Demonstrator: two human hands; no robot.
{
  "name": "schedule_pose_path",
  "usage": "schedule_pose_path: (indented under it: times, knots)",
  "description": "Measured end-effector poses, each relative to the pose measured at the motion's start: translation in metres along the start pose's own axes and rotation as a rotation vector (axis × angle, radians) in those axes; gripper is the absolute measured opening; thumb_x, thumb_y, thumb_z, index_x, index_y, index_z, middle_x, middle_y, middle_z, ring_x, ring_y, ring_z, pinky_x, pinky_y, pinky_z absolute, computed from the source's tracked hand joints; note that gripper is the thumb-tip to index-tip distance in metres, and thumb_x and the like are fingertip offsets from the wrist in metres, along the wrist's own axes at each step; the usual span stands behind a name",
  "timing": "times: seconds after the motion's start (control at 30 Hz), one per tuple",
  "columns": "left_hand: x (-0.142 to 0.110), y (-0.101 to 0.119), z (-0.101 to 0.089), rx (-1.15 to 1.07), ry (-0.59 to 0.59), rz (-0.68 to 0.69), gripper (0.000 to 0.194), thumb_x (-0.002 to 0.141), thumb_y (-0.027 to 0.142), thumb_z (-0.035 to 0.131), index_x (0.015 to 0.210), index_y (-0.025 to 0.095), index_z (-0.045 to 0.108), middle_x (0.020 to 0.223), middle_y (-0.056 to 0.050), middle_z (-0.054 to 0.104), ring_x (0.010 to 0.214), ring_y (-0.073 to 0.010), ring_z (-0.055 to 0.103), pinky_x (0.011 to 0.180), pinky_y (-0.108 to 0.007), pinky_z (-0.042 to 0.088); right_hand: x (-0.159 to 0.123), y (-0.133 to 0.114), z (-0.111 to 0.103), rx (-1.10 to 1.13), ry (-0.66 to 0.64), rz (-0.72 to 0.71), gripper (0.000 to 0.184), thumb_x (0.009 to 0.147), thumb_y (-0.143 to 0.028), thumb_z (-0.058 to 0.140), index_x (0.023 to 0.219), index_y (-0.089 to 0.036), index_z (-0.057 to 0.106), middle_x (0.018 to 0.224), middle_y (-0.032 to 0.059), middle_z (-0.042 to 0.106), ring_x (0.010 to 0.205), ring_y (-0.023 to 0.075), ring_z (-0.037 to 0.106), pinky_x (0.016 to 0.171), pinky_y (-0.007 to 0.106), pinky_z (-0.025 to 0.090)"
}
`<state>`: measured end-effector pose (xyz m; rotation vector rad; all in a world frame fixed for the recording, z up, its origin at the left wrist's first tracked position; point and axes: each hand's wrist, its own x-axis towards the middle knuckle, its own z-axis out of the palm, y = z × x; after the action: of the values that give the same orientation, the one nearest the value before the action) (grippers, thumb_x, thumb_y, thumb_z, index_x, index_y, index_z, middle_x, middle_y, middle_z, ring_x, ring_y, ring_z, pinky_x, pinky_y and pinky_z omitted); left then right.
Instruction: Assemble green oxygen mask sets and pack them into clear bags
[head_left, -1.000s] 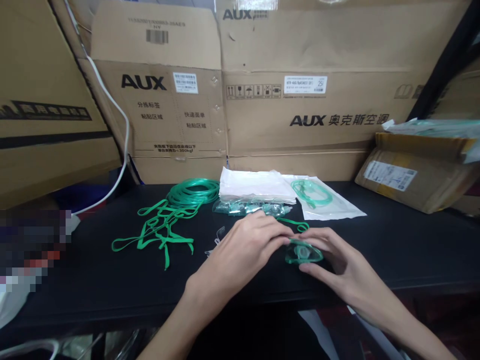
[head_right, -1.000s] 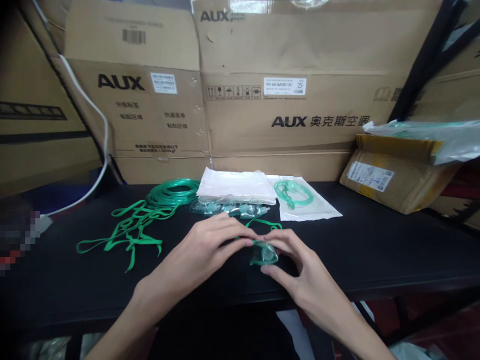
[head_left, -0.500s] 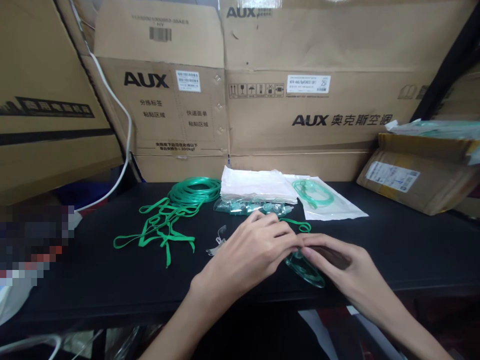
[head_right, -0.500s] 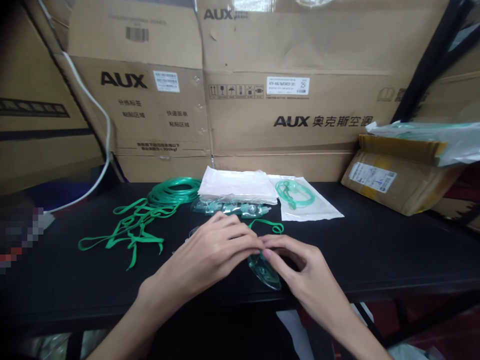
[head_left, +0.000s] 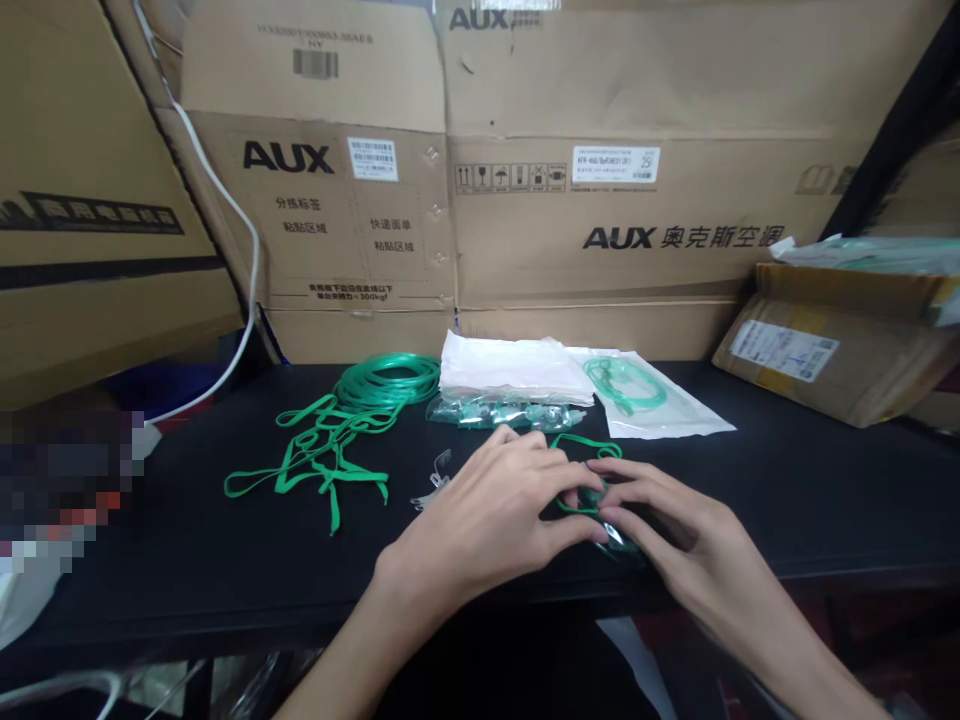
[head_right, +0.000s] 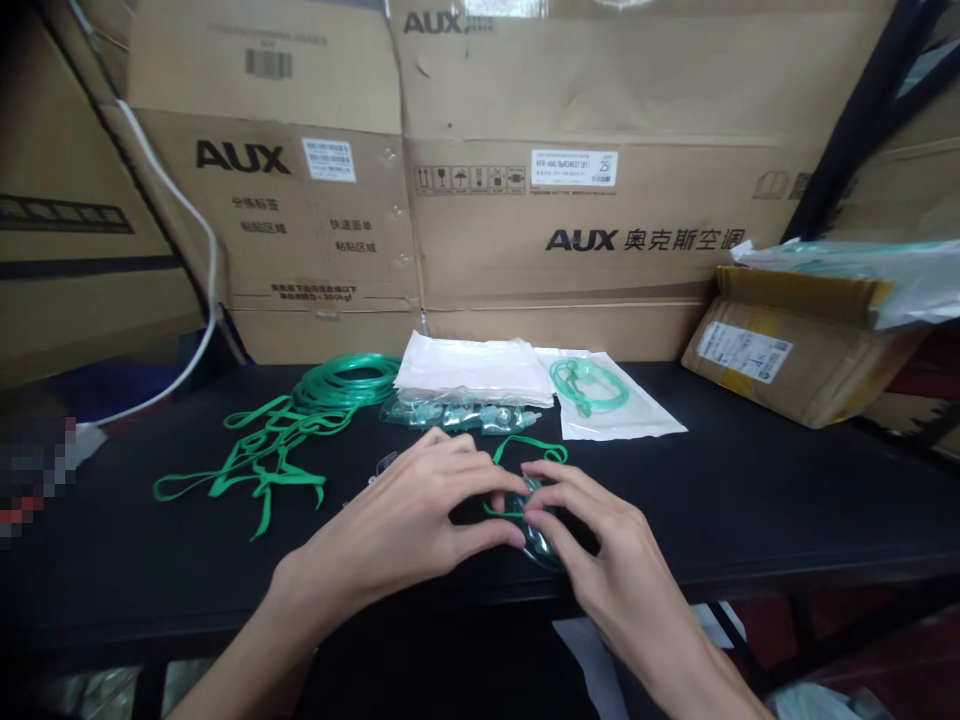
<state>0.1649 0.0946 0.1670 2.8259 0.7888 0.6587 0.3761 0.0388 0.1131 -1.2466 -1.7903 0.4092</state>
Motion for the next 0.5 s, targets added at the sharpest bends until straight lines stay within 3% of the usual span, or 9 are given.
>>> schedule_pose_path:
  times: [0.1, 0.33, 0.5]
  knots:
    - [-0.0007, 0.0022, 0.0027, -0.024, -0.033, -0.067, 0.033, 0.091, 0.045, 0.074, 0.118, 0.027, 0.071, 0.095, 0.0, 0.071, 0.096, -0.0227, 0.064, 0.1, -0.041, 0.042, -0.0021, 0.0016, 0.0026, -0.026, 0.022, -0.022, 0.014, 0.101, -0.035, 0.057, 0.096, -0.029, 0.07, 0.129, 0.0027, 0.07, 0.122, 0.024, 0.066, 0.099, 0.036, 0.056]
    - [-0.0029, 0.0017, 0.0037, -0.104, -0.057, -0.126, 0.027, 0.098, 0.034, 0.065, 0.125, 0.034, 0.068, 0.095, 0.0, 0.068, 0.094, -0.0214, 0.063, 0.096, -0.038, 0.047, -0.0039, 0.0013, 0.0021, -0.082, 0.013, -0.07, 0.014, 0.103, -0.029, 0.052, 0.099, -0.028, 0.066, 0.129, 0.0032, 0.07, 0.12, 0.0222, 0.068, 0.098, 0.034, 0.057]
    - [-0.0035, 0.0029, 0.0009, -0.144, -0.053, -0.147, 0.024, 0.103, 0.026, 0.055, 0.118, 0.036, 0.071, 0.093, 0.003, 0.07, 0.092, -0.0188, 0.063, 0.093, -0.033, 0.047, -0.0036, 0.0017, 0.0012, -0.116, 0.0, -0.085, 0.013, 0.103, -0.027, 0.052, 0.1, -0.028, 0.065, 0.133, 0.0058, 0.068, 0.124, 0.0245, 0.066, 0.099, 0.036, 0.057]
